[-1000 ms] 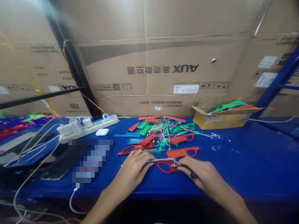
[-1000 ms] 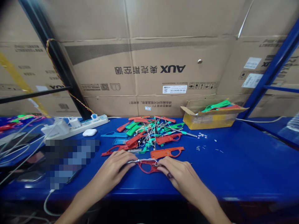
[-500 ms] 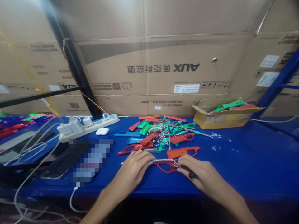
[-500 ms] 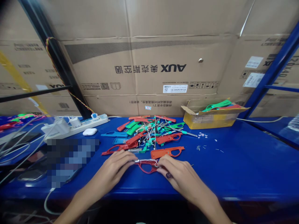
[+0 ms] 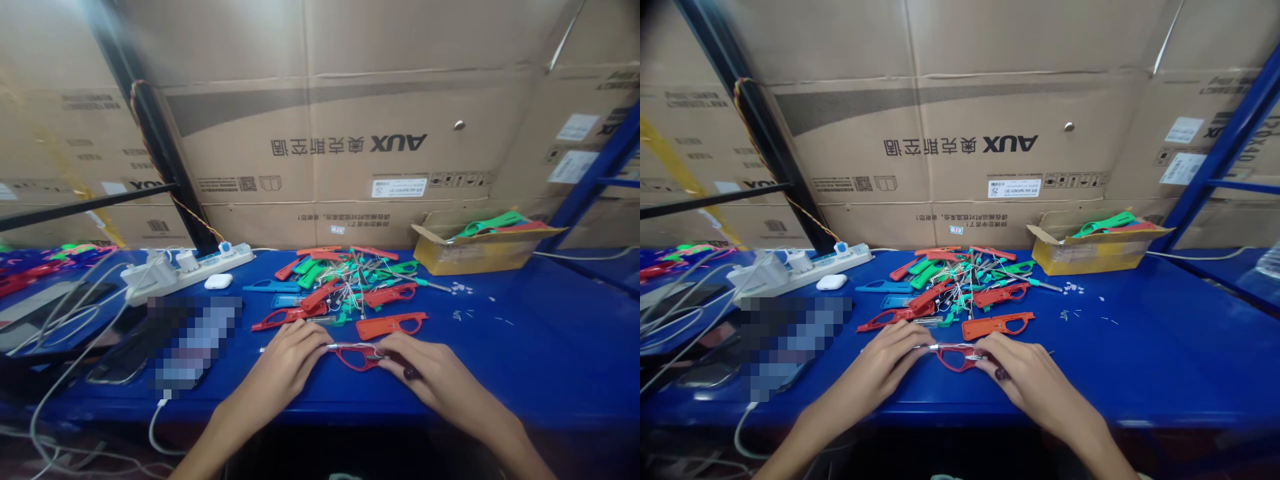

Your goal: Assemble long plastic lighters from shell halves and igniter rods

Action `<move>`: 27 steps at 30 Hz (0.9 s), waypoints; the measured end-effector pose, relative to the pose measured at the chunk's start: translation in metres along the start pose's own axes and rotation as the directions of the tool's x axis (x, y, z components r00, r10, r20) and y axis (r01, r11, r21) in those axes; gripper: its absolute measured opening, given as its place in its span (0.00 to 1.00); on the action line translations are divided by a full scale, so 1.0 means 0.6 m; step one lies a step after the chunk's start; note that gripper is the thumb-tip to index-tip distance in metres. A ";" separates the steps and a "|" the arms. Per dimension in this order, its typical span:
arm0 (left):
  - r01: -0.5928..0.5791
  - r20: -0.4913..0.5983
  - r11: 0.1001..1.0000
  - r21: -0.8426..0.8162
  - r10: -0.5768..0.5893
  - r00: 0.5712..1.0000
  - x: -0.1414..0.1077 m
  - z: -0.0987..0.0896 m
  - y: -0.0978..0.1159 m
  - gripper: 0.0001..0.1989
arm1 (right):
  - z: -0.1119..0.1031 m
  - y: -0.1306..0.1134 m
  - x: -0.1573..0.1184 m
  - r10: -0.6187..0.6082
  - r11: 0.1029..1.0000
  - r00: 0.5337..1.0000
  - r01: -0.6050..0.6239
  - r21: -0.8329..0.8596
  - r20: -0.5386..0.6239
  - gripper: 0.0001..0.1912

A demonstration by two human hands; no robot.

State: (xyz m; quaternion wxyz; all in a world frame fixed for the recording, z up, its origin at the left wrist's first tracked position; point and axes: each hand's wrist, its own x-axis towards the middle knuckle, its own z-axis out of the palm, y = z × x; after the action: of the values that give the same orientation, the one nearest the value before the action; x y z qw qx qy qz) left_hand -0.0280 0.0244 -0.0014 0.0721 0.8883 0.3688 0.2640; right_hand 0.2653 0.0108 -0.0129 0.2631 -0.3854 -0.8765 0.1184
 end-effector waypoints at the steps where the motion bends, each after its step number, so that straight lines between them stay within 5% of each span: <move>1: 0.000 0.001 1.000 -0.006 0.000 1.000 0.000 0.000 0.000 0.10 | 0.000 0.000 0.000 -0.008 1.000 1.000 0.008 -0.004 0.001 0.09; 27: 0.032 0.018 0.999 0.007 -0.032 0.999 0.000 0.000 -0.002 0.12 | 0.002 0.006 -0.001 -0.082 0.995 0.996 0.080 -0.062 -0.038 0.13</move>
State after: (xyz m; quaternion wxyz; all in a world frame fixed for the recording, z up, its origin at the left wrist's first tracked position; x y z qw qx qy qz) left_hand -0.0290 0.0255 -0.0019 0.0764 0.8848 0.3833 0.2536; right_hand 0.2674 0.0126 -0.0156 0.2736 -0.3596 -0.8891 0.0732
